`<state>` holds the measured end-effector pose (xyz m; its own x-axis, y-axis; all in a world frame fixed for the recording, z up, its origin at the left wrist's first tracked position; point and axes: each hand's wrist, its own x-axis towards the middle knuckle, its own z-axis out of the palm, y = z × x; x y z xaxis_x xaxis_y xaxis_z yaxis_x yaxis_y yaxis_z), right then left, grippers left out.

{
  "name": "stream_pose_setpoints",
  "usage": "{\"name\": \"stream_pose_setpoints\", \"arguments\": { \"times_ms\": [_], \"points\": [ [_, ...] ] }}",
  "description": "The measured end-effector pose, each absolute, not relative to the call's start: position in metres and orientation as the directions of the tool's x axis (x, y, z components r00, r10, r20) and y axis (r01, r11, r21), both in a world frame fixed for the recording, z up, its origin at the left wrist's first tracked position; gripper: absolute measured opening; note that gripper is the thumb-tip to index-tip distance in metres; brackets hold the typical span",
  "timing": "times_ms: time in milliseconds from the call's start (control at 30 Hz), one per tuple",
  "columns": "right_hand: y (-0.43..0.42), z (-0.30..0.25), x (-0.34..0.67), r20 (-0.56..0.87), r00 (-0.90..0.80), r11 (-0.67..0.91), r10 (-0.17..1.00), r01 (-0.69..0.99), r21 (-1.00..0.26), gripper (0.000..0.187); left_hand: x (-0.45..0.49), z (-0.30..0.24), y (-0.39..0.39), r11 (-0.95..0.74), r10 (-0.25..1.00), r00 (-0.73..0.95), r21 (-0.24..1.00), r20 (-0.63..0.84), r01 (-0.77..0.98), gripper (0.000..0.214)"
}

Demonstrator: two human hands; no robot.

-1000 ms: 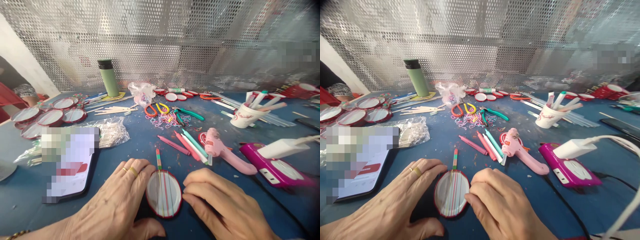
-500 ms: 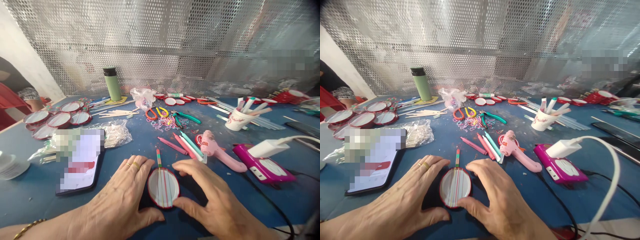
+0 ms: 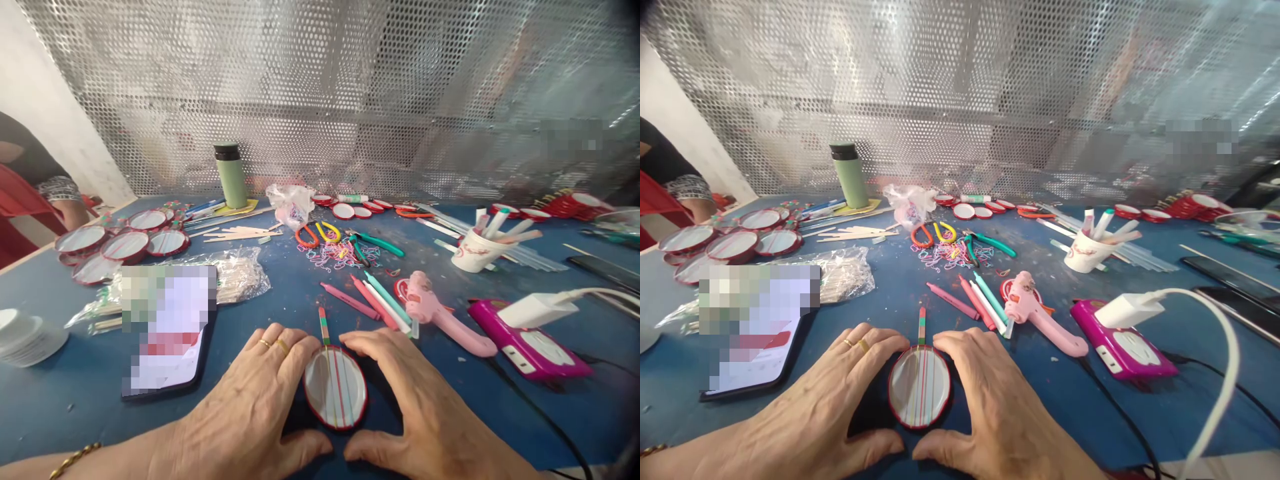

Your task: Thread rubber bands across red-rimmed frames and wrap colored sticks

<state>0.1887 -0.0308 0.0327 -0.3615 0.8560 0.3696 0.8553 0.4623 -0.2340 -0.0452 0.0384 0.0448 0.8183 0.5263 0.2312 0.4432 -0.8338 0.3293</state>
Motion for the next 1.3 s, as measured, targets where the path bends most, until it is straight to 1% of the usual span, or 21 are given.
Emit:
{"name": "stream_pose_setpoints", "arguments": {
  "times_ms": [167,333,433,533,633,733,833,900,933,1033,1067,1167,1233,1300],
  "points": [
    [-0.029,0.035,0.187,0.38,-0.379,0.48,0.844,0.849,-0.219,0.082,-0.041,0.049,0.041,-0.825,0.533,0.814,0.355,0.231,0.44,0.069],
    [-0.028,0.036,0.184,0.398,-0.41,0.506,0.82,0.845,-0.171,0.081,-0.045,0.044,0.041,-0.834,0.535,0.801,0.323,0.269,0.448,0.073],
    [-0.028,0.037,0.18,0.408,-0.383,0.488,0.829,0.851,-0.192,0.079,-0.049,0.041,0.039,-0.847,0.524,0.792,0.29,0.313,0.446,0.074],
    [-0.029,0.038,0.175,0.406,-0.324,0.443,0.854,0.863,-0.242,0.066,-0.05,0.041,0.037,-0.862,0.505,0.789,0.254,0.35,0.439,0.072],
    [-0.03,0.037,0.173,0.399,-0.283,0.408,0.872,0.871,-0.274,0.053,-0.048,0.041,0.038,-0.867,0.497,0.795,0.24,0.348,0.437,0.072],
    [-0.032,0.034,0.174,0.475,-0.296,0.443,0.829,0.865,-0.235,0.051,-0.047,0.038,0.039,-0.864,0.501,0.799,0.242,0.332,0.441,0.072],
    [-0.034,0.03,0.175,0.553,-0.299,0.467,0.778,0.864,-0.189,0.05,-0.049,0.035,0.04,-0.858,0.512,0.781,0.26,0.357,0.444,0.069],
    [-0.035,0.028,0.172,0.593,-0.261,0.451,0.762,0.871,-0.195,0.052,-0.051,0.037,0.04,-0.842,0.536,0.755,0.308,0.378,0.443,0.065],
    [-0.036,0.028,0.17,0.606,-0.238,0.437,0.76,0.876,-0.204,0.054,-0.052,0.039,0.039,-0.826,0.556,0.74,0.356,0.378,0.437,0.059],
    [-0.038,0.028,0.162,0.633,-0.193,0.416,0.75,0.882,-0.224,0.059,-0.05,0.05,0.038,-0.72,0.652,0.673,0.561,0.349,0.407,0.031],
    [-0.038,0.027,0.159,0.643,-0.182,0.412,0.744,0.882,-0.228,0.06,-0.049,0.054,0.038,-0.678,0.681,0.652,0.623,0.333,0.39,0.025],
    [-0.039,0.023,0.153,0.688,-0.163,0.413,0.708,0.885,-0.215,0.063,-0.047,0.061,0.042,-0.578,0.721,0.638,0.743,0.27,0.339,0.026],
    [-0.04,0.019,0.149,0.704,-0.162,0.409,0.691,0.891,-0.196,0.066,-0.047,0.062,0.045,-0.526,0.716,0.668,0.785,0.203,0.325,0.026],
    [-0.04,0.014,0.146,0.712,-0.163,0.401,0.683,0.899,-0.178,0.071,-0.048,0.061,0.048,-0.502,0.711,0.683,0.8,0.166,0.328,0.027]
  ]
}}
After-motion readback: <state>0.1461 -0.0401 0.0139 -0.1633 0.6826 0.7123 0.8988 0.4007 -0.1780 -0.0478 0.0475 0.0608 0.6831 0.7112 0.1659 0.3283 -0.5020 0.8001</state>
